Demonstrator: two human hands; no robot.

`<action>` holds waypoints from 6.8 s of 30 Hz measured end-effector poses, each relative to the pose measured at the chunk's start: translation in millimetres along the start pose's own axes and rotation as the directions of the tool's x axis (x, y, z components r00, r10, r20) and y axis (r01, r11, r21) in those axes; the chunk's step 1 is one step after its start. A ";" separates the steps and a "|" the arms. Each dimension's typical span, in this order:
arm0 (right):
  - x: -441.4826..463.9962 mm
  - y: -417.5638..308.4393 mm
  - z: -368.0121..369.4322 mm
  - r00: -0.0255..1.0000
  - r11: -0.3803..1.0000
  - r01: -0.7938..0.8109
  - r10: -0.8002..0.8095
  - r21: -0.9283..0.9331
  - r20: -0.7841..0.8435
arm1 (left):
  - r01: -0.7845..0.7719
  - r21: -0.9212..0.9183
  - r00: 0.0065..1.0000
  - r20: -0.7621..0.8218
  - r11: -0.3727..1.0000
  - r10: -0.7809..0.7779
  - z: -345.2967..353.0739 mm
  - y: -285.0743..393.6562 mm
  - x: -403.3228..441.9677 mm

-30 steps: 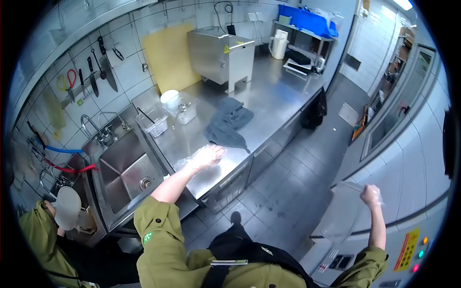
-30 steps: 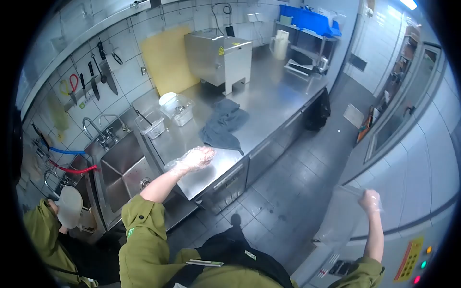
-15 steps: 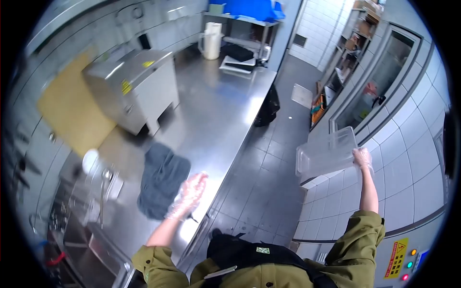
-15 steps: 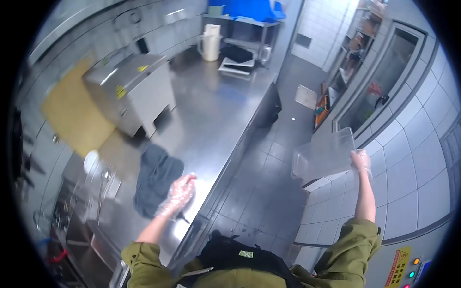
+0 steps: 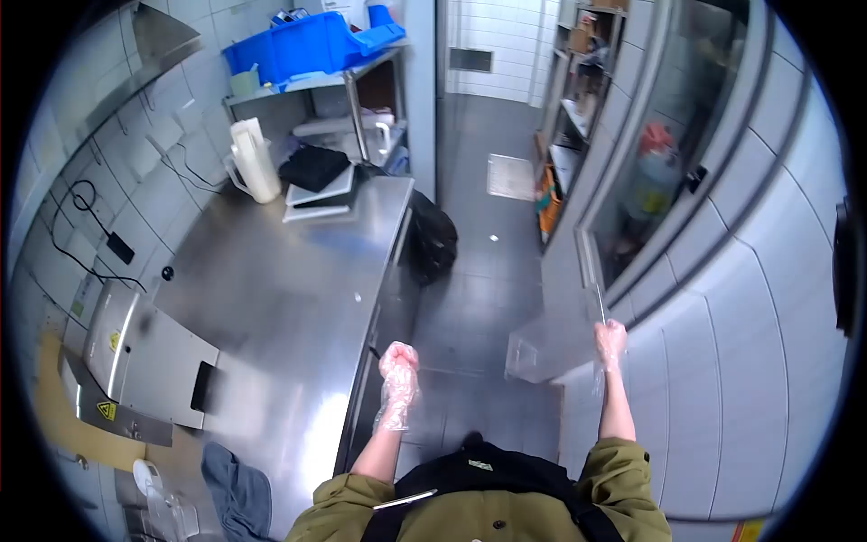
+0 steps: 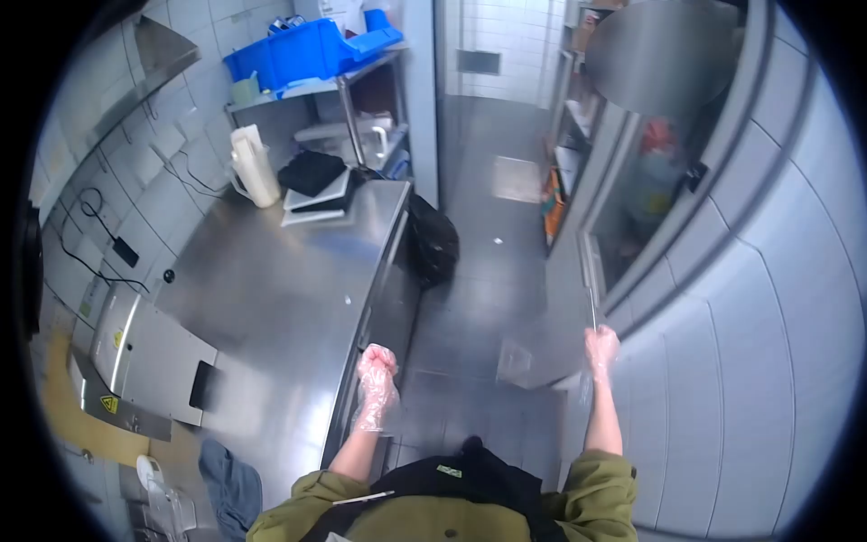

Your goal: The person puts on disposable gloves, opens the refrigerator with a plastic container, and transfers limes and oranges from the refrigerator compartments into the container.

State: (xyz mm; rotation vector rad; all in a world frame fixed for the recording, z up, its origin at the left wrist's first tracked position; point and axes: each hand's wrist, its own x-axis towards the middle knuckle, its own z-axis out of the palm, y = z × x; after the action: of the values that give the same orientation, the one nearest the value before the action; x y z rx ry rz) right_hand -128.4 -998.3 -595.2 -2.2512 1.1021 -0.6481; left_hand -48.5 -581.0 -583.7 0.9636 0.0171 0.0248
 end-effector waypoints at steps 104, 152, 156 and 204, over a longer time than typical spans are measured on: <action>2617.8 -961.3 1456.4 0.681 0.797 0.328 -0.571 0.506 0.458 | -0.426 0.631 0.263 -0.600 0.649 0.756 1166.4 -666.0 2766.1; 2235.6 -1224.5 1459.5 -0.544 -0.051 0.813 -0.421 0.580 0.725 | -0.098 0.486 0.453 -0.755 0.869 0.473 961.3 -628.0 2365.3; 2213.6 -1341.1 1342.4 -0.587 -0.318 0.396 -0.809 0.862 -0.029 | -0.047 0.318 0.411 -0.858 0.947 0.308 947.8 -631.9 2356.2; 2056.0 -1438.5 1215.4 -0.363 -0.337 -0.404 -0.794 0.850 -0.488 | 0.020 0.804 0.107 0.590 -0.595 0.801 1109.4 -175.8 2476.2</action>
State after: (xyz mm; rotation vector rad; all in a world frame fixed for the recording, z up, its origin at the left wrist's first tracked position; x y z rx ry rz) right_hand 2557.4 -1620.6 -179.2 -0.8651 -1.7072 0.0836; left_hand 2457.4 -1520.7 -103.9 2.3819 0.0261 2.1313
